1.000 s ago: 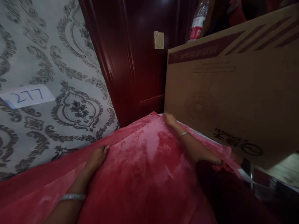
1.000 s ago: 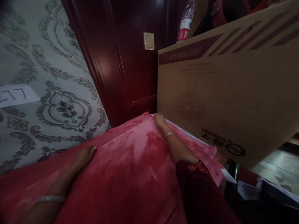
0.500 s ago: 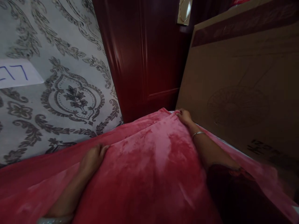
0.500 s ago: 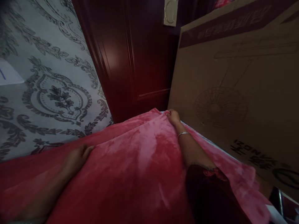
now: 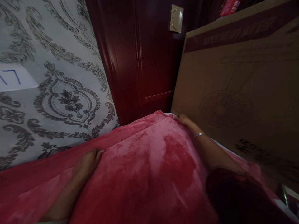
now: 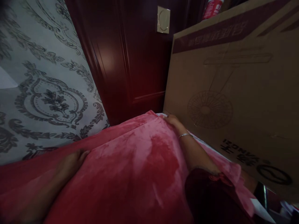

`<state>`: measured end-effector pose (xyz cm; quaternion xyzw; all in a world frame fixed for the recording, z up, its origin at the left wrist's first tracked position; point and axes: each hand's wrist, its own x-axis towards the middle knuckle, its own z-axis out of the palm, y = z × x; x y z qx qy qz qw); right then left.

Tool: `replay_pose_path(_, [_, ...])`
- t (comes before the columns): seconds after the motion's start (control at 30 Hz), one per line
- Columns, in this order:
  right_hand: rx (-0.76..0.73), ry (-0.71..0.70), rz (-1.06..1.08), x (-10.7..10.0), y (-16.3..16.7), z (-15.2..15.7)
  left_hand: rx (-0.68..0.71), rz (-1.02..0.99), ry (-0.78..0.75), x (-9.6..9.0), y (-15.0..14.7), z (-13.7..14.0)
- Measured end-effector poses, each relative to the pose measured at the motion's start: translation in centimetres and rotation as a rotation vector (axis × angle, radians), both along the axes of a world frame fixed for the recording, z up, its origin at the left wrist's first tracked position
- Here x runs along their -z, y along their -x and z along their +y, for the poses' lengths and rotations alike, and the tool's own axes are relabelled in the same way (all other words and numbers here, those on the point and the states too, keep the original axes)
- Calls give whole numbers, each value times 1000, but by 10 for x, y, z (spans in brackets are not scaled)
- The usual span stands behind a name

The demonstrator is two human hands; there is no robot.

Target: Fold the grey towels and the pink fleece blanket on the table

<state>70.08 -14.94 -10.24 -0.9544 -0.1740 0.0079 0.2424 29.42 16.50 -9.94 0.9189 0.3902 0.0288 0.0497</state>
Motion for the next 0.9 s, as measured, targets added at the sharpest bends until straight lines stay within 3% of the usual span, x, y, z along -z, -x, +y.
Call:
replay_pose_path(0.17, [7,102,65,1,15,-33,15,-22,5,12,-1,11])
replay_pose_path(0.3, [58,127,6,13,33,-38,17,-91,-24,19,-2,17])
replay_pose_path(0.47, [68,128,20,11,39,-41,9,-163,-13,15,-2,13])
replay_pose_path(0.67, [10,144,145,2,36,-83,23,-108,-18,10,-2,6])
replay_pose_path(0.8, [48,281,48,18,55,-100,15,-77,-13,14,-3,5])
replay_pose_path(0.9, [126,301,-72,27,78,-100,-4,-83,-24,15,-4,-4])
